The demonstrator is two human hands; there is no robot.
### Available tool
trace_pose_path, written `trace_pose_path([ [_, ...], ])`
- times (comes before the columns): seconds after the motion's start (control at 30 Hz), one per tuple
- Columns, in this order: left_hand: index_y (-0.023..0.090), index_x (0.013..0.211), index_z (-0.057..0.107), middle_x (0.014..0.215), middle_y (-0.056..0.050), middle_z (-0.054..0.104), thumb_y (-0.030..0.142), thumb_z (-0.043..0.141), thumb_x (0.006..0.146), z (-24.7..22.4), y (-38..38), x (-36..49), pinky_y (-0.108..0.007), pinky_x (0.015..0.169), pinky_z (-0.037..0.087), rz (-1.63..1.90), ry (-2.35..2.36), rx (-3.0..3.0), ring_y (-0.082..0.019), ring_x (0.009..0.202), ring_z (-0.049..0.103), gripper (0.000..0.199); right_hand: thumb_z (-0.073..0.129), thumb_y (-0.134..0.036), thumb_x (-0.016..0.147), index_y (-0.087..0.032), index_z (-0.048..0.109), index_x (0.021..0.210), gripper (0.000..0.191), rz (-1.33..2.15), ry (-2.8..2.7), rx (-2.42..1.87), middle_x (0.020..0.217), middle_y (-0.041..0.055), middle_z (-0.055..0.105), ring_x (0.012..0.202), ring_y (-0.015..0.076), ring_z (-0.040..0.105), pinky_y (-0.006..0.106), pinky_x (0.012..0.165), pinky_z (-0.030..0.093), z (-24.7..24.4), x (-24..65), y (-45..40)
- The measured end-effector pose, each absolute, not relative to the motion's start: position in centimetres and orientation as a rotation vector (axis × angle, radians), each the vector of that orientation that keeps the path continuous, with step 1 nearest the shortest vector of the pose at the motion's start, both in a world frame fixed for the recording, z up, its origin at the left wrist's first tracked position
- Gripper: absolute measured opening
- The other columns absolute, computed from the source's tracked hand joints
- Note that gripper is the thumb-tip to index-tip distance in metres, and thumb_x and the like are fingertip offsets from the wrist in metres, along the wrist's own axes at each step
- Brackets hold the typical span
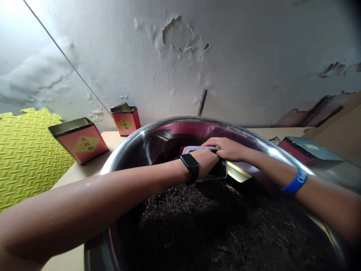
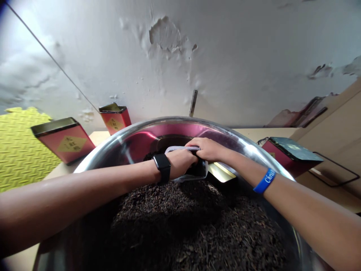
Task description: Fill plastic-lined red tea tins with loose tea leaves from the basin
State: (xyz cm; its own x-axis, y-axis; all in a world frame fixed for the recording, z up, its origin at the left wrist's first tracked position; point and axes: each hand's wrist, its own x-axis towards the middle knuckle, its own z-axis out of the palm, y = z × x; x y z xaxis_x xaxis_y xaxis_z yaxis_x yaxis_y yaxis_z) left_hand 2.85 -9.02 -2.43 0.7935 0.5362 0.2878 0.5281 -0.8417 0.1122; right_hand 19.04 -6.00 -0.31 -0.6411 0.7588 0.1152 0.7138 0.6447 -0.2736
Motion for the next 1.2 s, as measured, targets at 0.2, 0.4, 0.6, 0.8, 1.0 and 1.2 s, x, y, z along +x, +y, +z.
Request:
trace_pose_path([
  [0.2, 0.01, 0.076, 0.065, 0.075, -0.007, 0.064, 0.012, 0.04, 0.078, -3.2, -8.4, 2.8, -0.029, 0.065, 0.044, 0.496, 0.755, 3.117, -0.017, 0.065, 0.056, 0.026, 0.043, -0.009, 0.066, -0.024, 0.06, 0.106, 0.046, 0.284, -2.657, -1.193, 0.109, 0.0018, 0.061, 0.1, 0.0195, 0.055, 0.032, 0.088, 0.043, -0.2, 19.0, -6.1],
  [0.4, 0.013, 0.072, 0.065, 0.073, -0.006, 0.063, 0.013, 0.041, 0.076, -3.4, -8.4, 2.8, -0.03, 0.059, 0.044, 0.473, 0.779, 3.115, -0.018, 0.062, 0.056, 0.023, 0.043, -0.008, 0.065, -0.024, 0.06, 0.106, 0.047, 0.29, -2.651, -1.208, 0.108, 0.0022, 0.061, 0.099, 0.0195, 0.055, 0.033, 0.088, 0.043, -0.1, 18.9, -6.2],
  [0.6, 0.014, 0.075, 0.065, 0.075, -0.006, 0.064, 0.013, 0.04, 0.076, -3.3, -8.5, 2.7, -0.031, 0.061, 0.044, 0.56, 0.731, 3.138, -0.018, 0.064, 0.057, 0.025, 0.043, -0.008, 0.065, -0.026, 0.06, 0.106, 0.047, 0.298, -2.644, -1.206, 0.109, 0.0012, 0.061, 0.101, 0.0198, 0.054, 0.034, 0.089, 0.043, -0.2, 18.9, -6.2],
  [0.8, 0.014, 0.069, 0.065, 0.072, -0.006, 0.064, 0.021, 0.045, 0.078, -3.8, -8.2, 3.2, -0.031, 0.066, 0.045, 0.482, 0.775, 3.185, -0.018, 0.067, 0.058, 0.023, 0.043, -0.008, 0.065, -0.024, 0.06, 0.105, 0.047, 0.3, -2.65, -1.191, 0.109, 0.0021, 0.061, 0.1, 0.0197, 0.055, 0.033, 0.088, 0.043, -0.1, 18.9, -6.2],
  [1.0, 0.014, 0.071, 0.066, 0.073, -0.006, 0.064, 0.015, 0.046, 0.073, -3.3, -8.4, 3.0, -0.03, 0.061, 0.045, 0.493, 0.754, 3.144, -0.017, 0.063, 0.057, 0.02, 0.044, -0.009, 0.066, -0.025, 0.06, 0.106, 0.046, 0.292, -2.658, -1.196, 0.109, 0.0021, 0.061, 0.1, 0.0198, 0.055, 0.034, 0.088, 0.043, -0.2, 18.9, -6.1],
  [1.2, 0.017, 0.073, 0.066, 0.074, -0.004, 0.065, 0.015, 0.046, 0.073, -2.6, -8.8, 2.9, -0.03, 0.061, 0.044, 0.504, 0.709, 3.05, -0.018, 0.067, 0.058, 0.02, 0.047, -0.013, 0.069, -0.023, 0.06, 0.107, 0.041, 0.3, -2.653, -1.208, 0.11, 0.0028, 0.061, 0.099, 0.0194, 0.055, 0.032, 0.087, 0.043, -0.1, 18.9, -6.2],
])
